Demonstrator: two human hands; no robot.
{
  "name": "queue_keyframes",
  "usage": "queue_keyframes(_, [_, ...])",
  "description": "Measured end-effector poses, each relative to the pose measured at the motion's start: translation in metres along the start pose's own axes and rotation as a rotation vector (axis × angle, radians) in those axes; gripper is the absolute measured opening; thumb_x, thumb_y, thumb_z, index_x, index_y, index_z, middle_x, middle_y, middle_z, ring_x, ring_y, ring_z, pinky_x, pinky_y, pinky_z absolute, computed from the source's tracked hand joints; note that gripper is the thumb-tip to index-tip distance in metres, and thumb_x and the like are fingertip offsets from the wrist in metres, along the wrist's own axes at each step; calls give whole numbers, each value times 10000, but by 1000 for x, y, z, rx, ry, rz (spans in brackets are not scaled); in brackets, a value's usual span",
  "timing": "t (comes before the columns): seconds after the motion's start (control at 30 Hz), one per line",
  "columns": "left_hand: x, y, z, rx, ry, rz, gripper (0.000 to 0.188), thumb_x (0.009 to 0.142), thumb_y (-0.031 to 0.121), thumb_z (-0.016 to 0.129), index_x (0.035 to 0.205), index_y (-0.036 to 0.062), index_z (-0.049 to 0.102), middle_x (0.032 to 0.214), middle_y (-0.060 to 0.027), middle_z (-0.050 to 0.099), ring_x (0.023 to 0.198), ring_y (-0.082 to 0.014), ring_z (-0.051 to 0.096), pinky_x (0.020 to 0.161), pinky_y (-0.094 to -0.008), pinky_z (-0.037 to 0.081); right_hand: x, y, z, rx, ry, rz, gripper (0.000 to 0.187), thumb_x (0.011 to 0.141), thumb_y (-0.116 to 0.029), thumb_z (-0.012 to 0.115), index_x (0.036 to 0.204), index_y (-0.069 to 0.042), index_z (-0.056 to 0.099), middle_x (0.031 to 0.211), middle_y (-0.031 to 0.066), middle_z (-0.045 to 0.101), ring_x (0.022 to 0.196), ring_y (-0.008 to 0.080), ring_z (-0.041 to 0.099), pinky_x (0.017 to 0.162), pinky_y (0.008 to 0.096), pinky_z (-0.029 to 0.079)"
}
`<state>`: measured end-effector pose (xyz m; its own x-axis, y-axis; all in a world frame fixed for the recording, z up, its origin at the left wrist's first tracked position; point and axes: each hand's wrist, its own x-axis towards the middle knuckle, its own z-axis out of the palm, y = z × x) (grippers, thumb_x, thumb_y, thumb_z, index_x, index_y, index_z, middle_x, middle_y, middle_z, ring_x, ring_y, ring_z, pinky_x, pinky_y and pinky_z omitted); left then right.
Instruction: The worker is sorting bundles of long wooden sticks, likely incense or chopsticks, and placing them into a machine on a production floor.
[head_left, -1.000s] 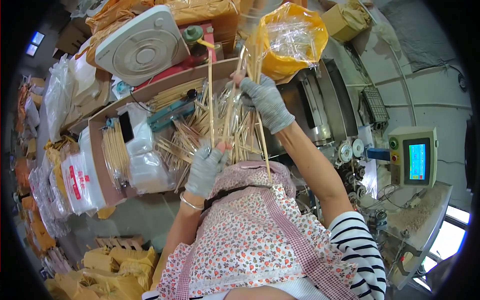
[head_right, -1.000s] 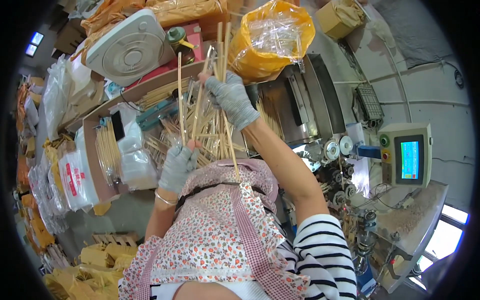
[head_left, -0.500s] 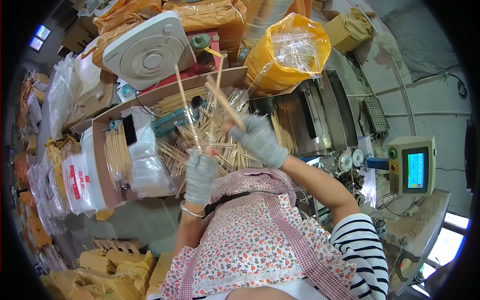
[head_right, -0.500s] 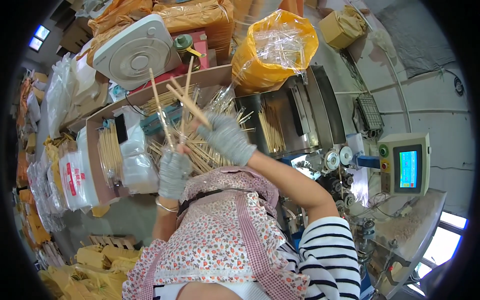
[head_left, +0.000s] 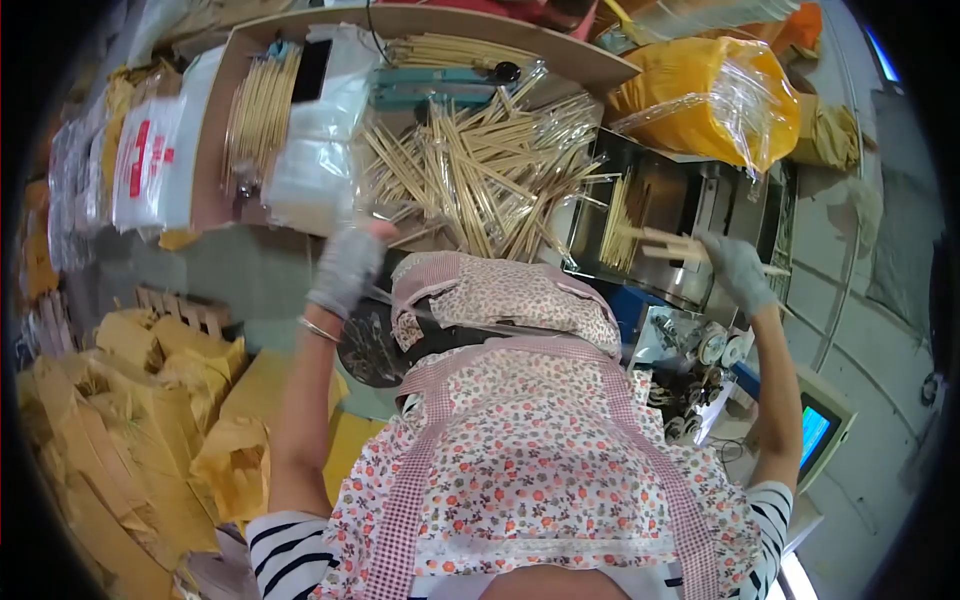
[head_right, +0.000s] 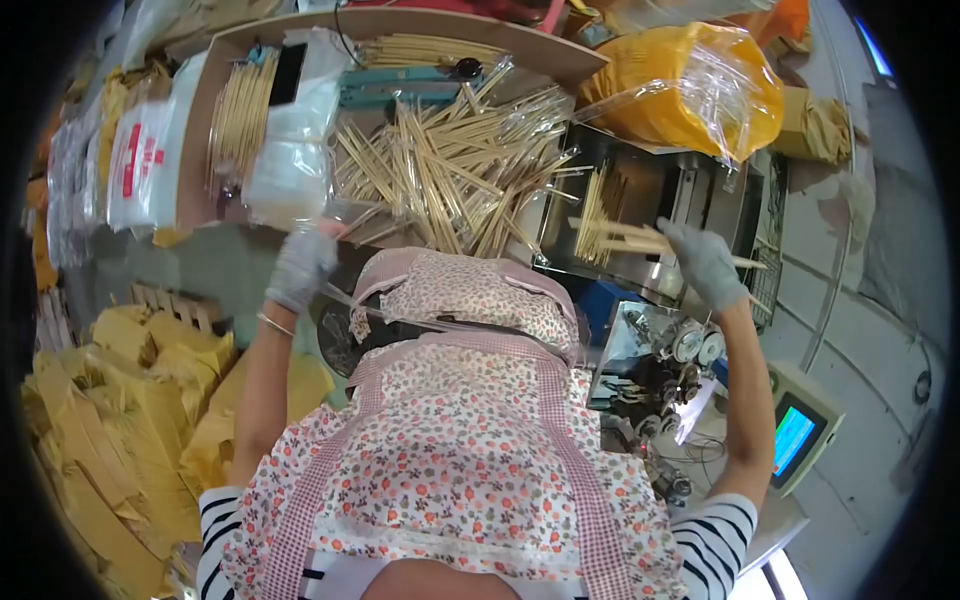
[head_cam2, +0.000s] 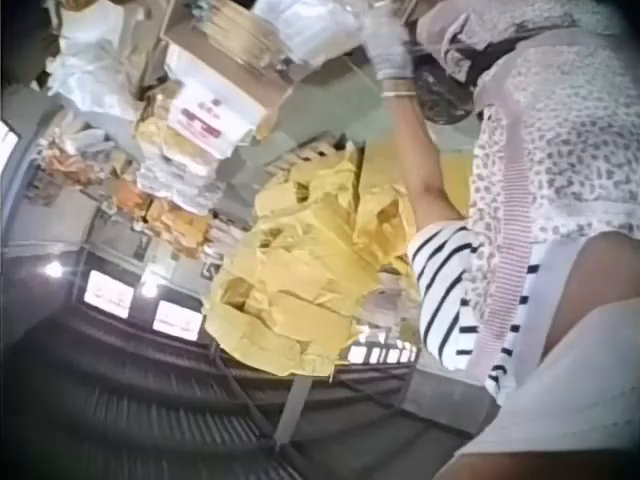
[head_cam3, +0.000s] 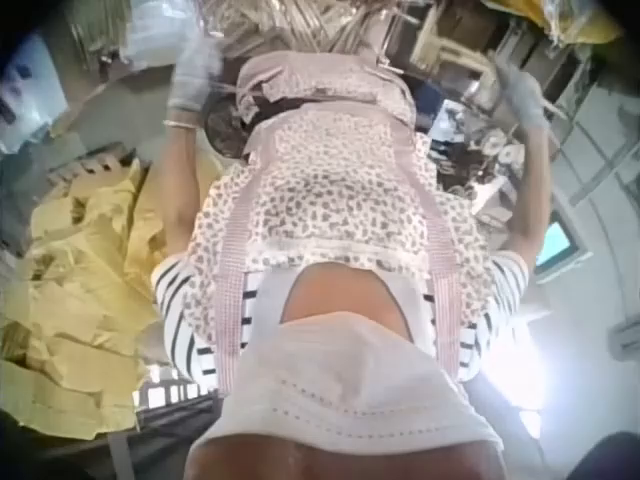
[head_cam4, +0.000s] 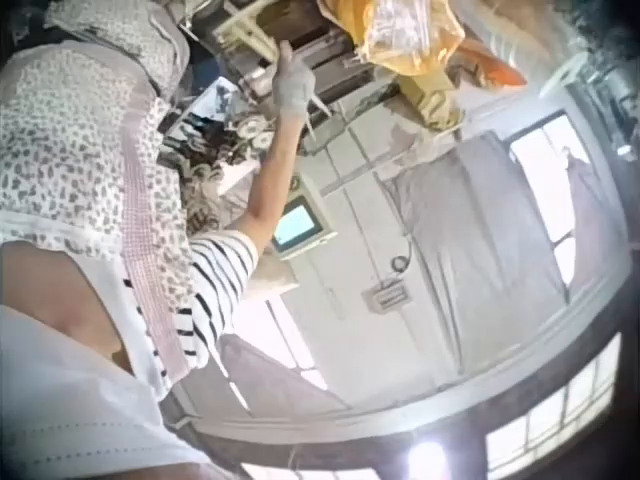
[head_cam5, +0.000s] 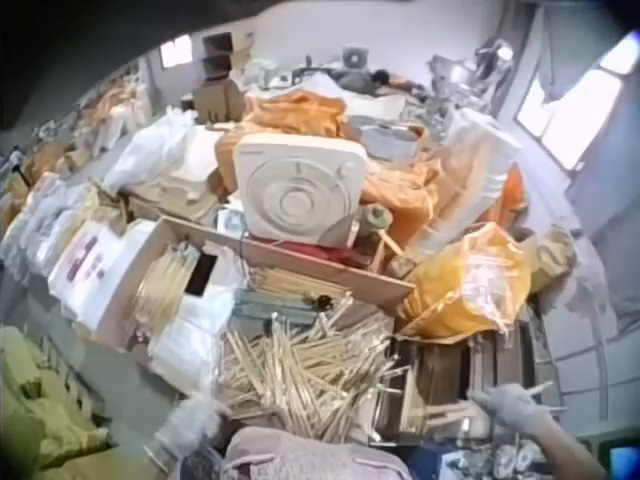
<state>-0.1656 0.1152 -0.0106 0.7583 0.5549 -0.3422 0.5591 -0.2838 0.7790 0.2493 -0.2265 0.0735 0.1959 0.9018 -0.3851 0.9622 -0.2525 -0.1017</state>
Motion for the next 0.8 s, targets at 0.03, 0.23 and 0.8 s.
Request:
queue_keyframes(0.03, [-8, -67, -5, -584, 233, -123, 151, 852, 121, 434, 847, 70, 576, 673, -50, 566, 578, -192, 537, 538, -343, 440, -1, -12, -11, -87, -159, -36, 321, 742, -33, 501, 1056, -80, 546, 819, 142, 597, 722, 313, 601, 634, 405, 476])
queue_keyframes(0.23, [38, -151, 33, 76, 628, 151, 142, 875, 156, 513, 743, 120, 474, 584, 21, 439, 464, -57, 408, 370, -229, 302, 12, -85, 0, -123, -595, -222, 236, 704, -138, 600, 936, -117, 563, 724, 109, 577, 676, 300, 602, 583, 399, 471])
queue_keyframes(0.8, [168, -76, 167, -625, 686, -456, 293, 763, 275, 639, 836, -3, 584, 660, -89, 569, 583, -243, 537, 558, -337, 408, -11, -132, 11, 699, 247, 740, 329, 914, -318, 498, 876, -9, 605, 638, 6, 478, 587, 93, 440, 555, 269, 388])
